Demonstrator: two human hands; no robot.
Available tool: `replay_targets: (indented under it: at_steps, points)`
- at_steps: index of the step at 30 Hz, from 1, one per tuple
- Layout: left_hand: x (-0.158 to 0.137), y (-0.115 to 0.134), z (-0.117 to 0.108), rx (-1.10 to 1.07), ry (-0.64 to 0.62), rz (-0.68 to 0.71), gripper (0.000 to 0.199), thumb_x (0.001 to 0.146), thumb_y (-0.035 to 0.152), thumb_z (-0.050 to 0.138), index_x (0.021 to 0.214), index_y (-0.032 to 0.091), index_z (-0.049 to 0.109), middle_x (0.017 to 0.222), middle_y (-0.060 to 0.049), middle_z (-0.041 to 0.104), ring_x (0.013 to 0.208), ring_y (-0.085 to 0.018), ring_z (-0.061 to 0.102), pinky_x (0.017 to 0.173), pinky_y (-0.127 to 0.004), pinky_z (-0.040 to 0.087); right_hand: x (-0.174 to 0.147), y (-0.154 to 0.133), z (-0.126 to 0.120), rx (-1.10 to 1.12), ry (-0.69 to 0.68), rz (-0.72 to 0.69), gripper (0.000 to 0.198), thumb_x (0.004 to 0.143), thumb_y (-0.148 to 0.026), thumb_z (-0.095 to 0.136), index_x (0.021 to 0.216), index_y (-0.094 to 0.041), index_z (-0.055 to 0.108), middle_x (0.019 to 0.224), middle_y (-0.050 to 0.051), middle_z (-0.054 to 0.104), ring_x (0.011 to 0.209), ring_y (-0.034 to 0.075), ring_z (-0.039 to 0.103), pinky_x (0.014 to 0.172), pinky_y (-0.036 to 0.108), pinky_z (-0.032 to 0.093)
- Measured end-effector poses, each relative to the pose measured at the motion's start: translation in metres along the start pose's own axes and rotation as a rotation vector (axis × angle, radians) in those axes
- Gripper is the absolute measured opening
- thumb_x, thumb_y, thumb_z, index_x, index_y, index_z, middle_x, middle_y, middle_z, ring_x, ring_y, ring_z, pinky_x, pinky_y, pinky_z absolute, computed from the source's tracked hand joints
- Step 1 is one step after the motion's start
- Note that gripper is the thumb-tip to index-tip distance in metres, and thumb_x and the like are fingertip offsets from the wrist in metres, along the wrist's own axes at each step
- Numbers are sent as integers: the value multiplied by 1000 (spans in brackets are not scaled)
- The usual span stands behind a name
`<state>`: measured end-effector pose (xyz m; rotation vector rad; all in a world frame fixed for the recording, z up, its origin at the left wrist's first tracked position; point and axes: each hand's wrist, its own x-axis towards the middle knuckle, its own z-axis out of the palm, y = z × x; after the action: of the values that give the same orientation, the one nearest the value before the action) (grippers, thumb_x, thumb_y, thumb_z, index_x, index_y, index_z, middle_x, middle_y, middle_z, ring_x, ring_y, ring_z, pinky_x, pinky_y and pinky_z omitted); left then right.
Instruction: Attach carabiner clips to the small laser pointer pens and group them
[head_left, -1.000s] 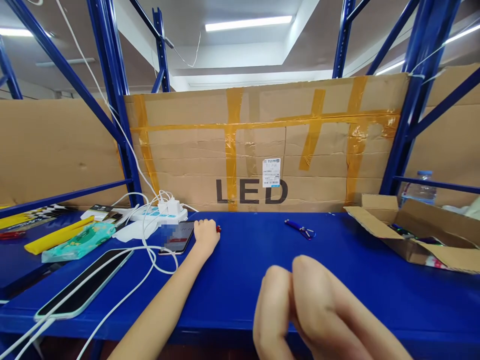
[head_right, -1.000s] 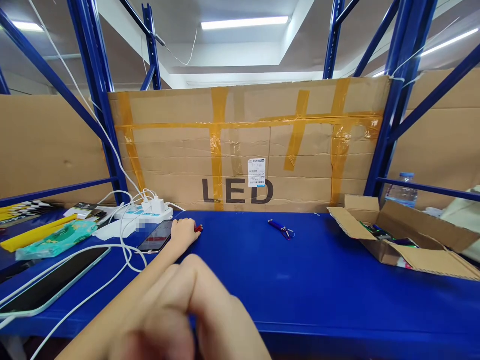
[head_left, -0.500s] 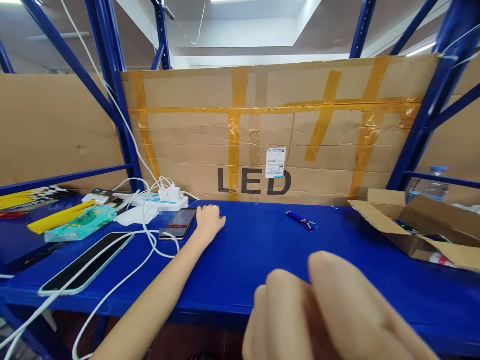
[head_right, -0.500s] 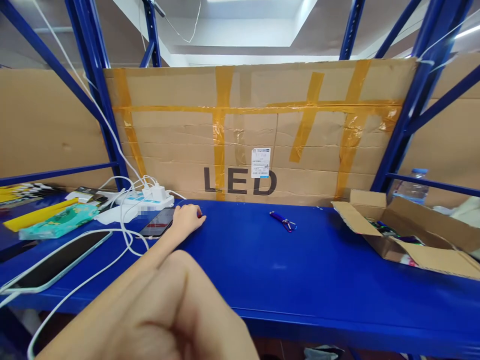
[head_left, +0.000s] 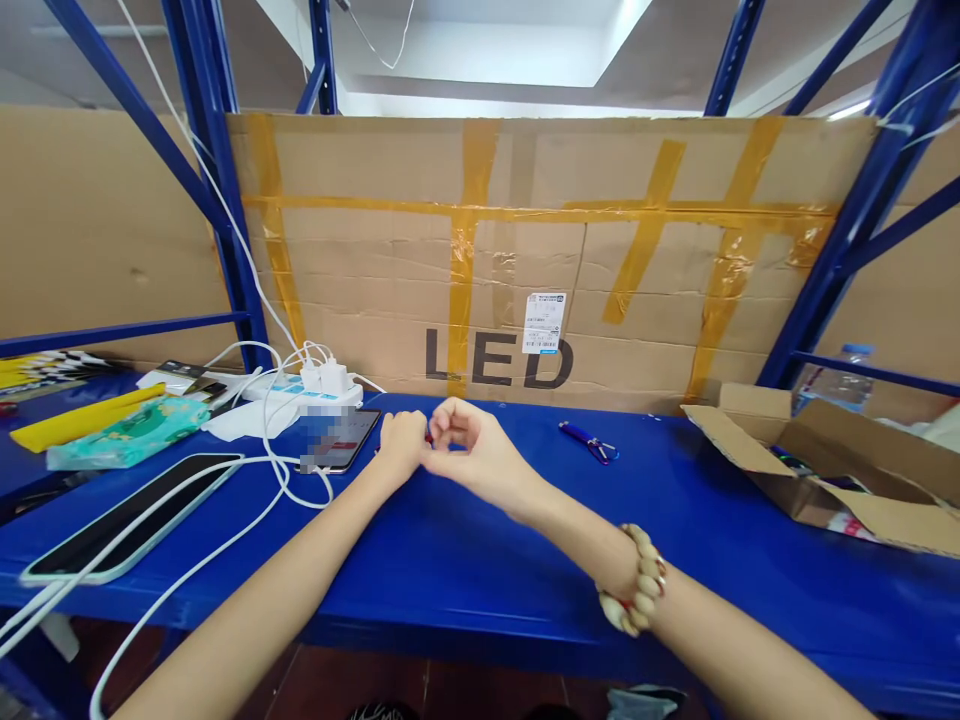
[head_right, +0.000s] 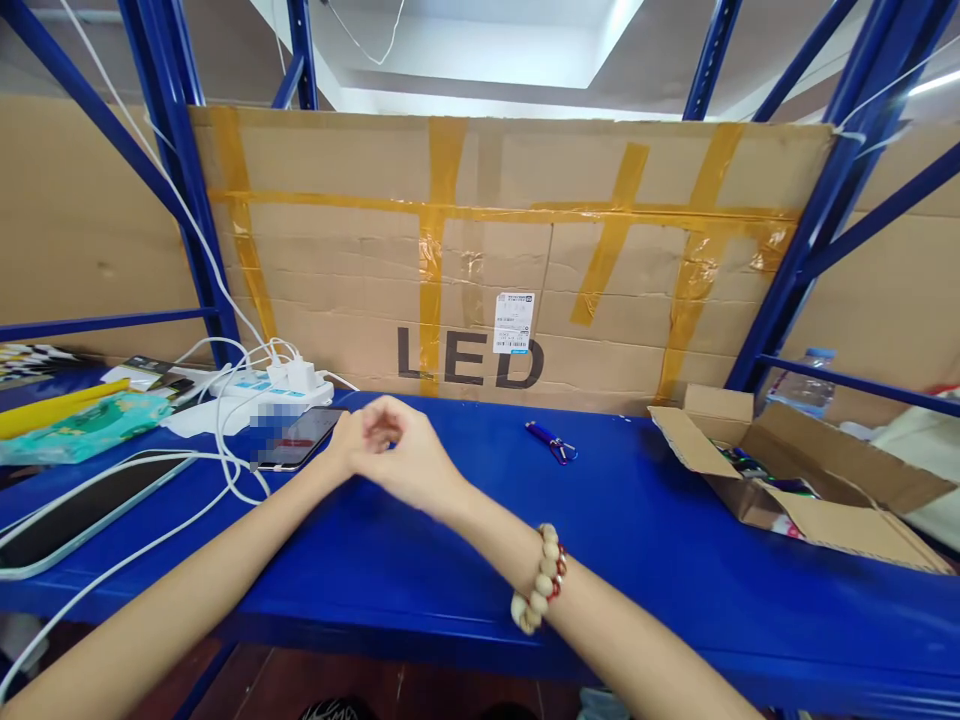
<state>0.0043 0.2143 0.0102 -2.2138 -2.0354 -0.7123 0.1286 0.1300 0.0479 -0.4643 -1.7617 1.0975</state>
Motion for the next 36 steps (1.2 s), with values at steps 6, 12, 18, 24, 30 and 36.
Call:
replay_targets:
  at_steps: [6,12,18,24,30,36]
  points:
    - [6,9,-8,-314,-30,-17,23,73,25,57,91,12,66,86,-6,62,83,-18,57,77,-27,41,10,85,-78,-417,409,333,25,68,-11,58,93,-8,55,75,1,52,60,7,42,62,21,38]
    - [-3,32,-9,-1061,-163,-198,28,73,24,61,96,8,63,90,-6,62,77,-9,56,66,-16,39,5,82,-77,-116,270,336,38,84,-39,47,108,-11,56,103,6,56,92,11,52,71,19,43]
    - [-7,35,12,-1266,-260,-134,26,77,27,56,94,7,58,82,-5,59,69,-7,52,57,-16,33,4,90,-73,-126,129,104,59,72,-42,58,114,-1,50,102,13,57,89,16,57,85,28,43]
    - [-11,37,3,-1213,-177,-94,27,79,21,54,102,5,54,82,-7,61,64,-6,51,60,-18,35,2,94,-83,-415,153,99,49,83,-51,34,94,-7,53,68,4,49,54,10,44,56,24,37]
    - [-13,34,4,-1178,-184,-104,36,75,34,59,91,1,59,75,-9,61,61,-6,49,64,-19,37,0,94,-86,-576,147,186,48,88,-50,27,64,-11,41,57,2,41,52,10,36,53,24,29]
    - [-10,30,7,-1159,-184,-158,37,76,41,56,76,3,55,62,-5,56,50,-4,42,53,-17,32,-4,89,-85,-608,49,76,35,84,-41,43,100,-13,59,84,3,56,66,11,44,61,23,33]
